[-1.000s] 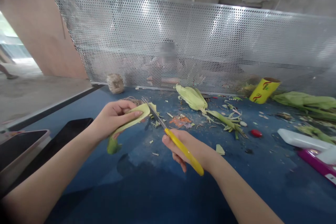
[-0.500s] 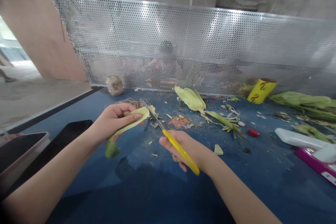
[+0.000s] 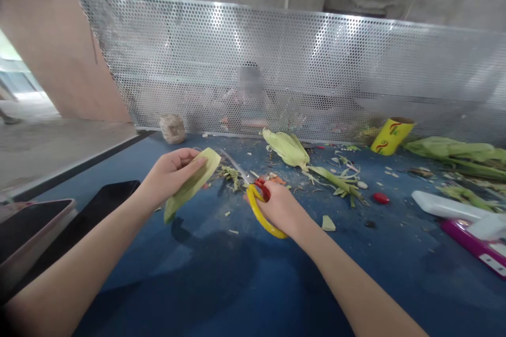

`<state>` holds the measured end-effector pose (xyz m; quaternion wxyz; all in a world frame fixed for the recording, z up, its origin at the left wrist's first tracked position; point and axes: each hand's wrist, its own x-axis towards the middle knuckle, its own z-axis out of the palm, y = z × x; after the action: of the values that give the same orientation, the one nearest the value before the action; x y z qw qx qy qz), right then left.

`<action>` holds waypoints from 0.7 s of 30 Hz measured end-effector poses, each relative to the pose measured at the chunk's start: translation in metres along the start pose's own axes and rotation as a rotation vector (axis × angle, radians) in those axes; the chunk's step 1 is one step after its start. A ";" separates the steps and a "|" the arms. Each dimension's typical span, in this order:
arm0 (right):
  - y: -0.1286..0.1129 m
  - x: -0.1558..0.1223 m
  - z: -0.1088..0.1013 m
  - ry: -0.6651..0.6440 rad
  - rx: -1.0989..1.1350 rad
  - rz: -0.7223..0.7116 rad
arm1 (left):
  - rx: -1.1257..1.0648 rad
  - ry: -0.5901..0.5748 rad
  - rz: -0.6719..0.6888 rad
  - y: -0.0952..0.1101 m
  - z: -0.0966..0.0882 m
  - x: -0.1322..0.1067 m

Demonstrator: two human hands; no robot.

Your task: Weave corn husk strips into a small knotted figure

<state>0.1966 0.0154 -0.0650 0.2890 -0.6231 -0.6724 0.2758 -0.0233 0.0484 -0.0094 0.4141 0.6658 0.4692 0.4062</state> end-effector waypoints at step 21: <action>0.001 0.063 0.017 0.149 -0.362 0.052 | 0.141 0.134 -0.004 -0.020 -0.010 0.008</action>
<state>0.1814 0.0778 -0.0750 0.2139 -0.7009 -0.6713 0.1110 -0.0367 0.0621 -0.0231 0.3349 0.6637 0.5247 0.4149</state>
